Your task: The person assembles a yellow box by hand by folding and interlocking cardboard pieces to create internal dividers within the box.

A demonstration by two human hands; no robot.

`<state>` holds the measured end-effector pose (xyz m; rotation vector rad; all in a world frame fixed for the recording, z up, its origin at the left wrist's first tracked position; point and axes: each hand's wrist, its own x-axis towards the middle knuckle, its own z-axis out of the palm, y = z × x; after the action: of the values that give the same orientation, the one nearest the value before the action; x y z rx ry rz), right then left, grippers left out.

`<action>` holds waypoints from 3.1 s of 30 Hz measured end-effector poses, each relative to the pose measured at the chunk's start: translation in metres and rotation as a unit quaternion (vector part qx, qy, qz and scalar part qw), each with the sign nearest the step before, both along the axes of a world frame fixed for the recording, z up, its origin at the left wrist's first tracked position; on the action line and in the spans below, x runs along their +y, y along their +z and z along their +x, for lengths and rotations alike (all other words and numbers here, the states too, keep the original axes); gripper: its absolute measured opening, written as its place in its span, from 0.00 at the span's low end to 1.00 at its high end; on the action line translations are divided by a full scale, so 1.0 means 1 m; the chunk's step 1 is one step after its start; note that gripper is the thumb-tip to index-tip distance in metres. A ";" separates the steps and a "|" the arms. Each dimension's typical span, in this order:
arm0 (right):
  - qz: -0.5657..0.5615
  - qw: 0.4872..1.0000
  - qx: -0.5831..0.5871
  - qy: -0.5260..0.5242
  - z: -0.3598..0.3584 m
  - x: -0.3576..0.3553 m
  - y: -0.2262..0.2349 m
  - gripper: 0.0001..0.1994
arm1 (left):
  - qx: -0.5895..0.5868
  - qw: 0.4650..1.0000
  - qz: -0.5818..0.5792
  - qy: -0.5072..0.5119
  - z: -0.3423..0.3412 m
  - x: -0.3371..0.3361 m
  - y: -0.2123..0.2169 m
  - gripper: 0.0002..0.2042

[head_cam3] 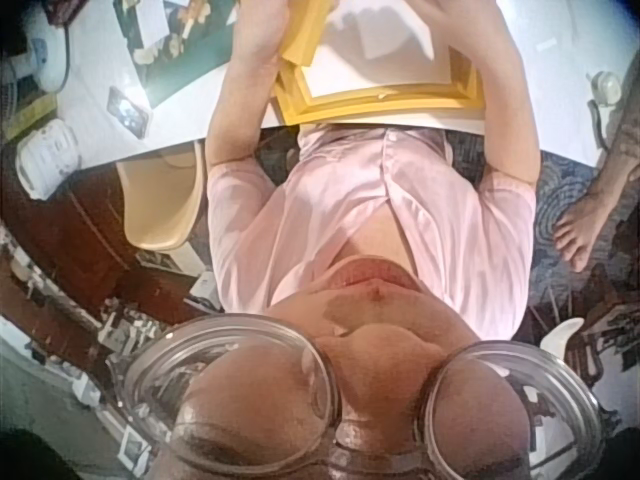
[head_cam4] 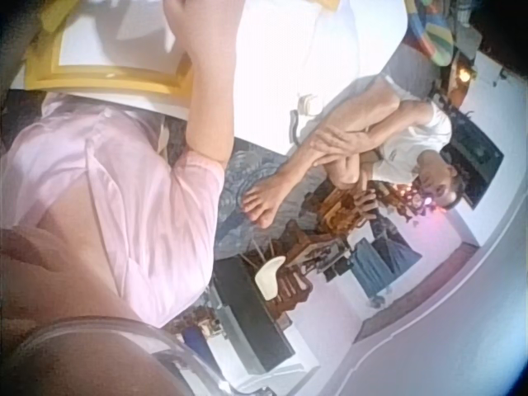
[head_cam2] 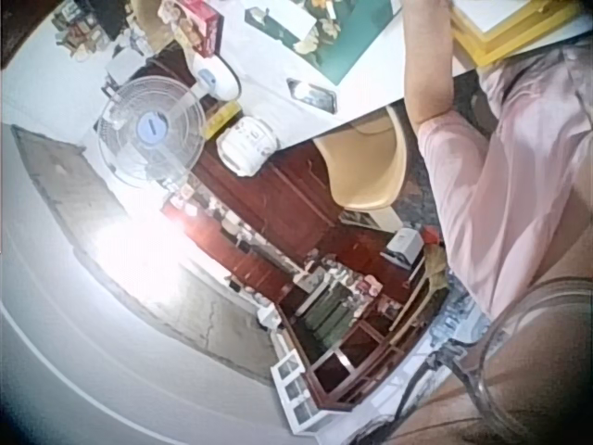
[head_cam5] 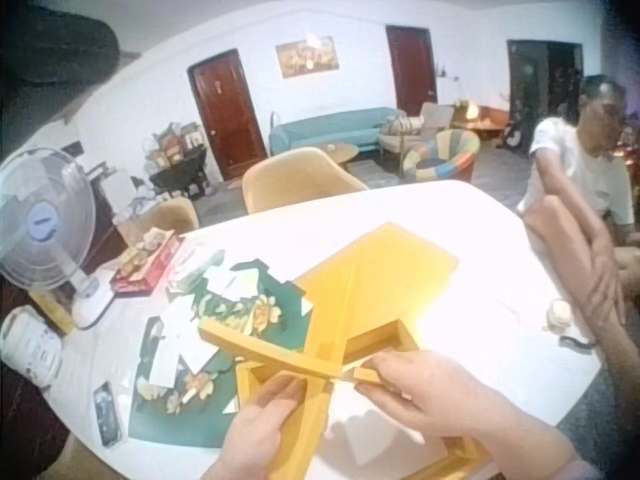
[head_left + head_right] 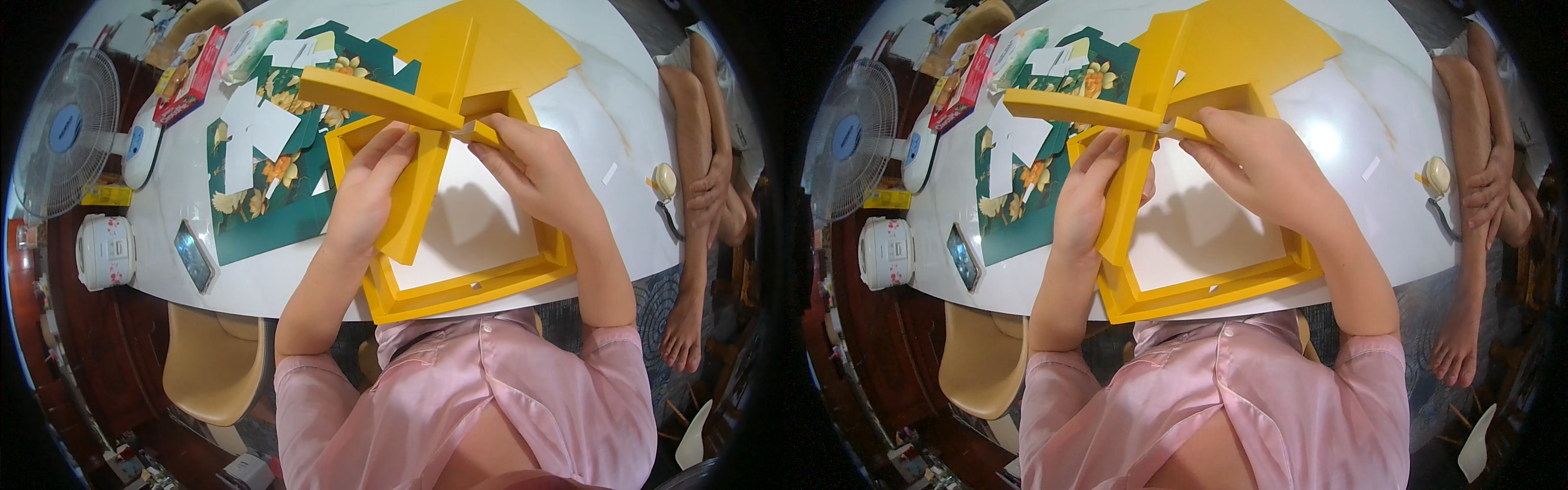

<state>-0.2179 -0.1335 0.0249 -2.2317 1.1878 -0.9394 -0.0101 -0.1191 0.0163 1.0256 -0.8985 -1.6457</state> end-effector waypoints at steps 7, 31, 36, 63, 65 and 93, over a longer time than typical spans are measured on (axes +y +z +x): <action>-0.034 0.995 -0.097 0.006 -0.001 -0.001 -0.005 0.16 | 0.031 0.999 -0.004 0.018 -0.003 -0.001 0.005 0.16; -0.199 0.979 0.052 0.001 0.002 0.003 0.013 0.18 | 0.221 0.971 0.036 -0.087 0.004 0.002 0.001 0.18; -0.229 0.972 0.062 -0.001 -0.004 0.000 0.011 0.13 | 0.234 0.966 -0.013 -0.109 0.006 0.001 -0.001 0.23; -0.238 0.962 0.131 -0.014 0.006 0.005 0.007 0.13 | 0.172 0.969 0.008 -0.177 0.004 0.009 0.007 0.33; -0.206 0.975 0.081 -0.026 0.004 0.005 0.010 0.15 | 0.196 0.965 0.010 -0.175 0.004 0.005 0.002 0.33; -0.267 0.963 0.032 -0.024 -0.011 -0.007 0.009 0.11 | 0.083 0.981 -0.019 -0.172 0.005 0.005 -0.010 0.33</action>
<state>-0.2291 -0.1404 0.0340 -2.6709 1.1164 -1.3446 -0.0052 -0.1143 0.0062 0.7213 -1.0318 -1.9618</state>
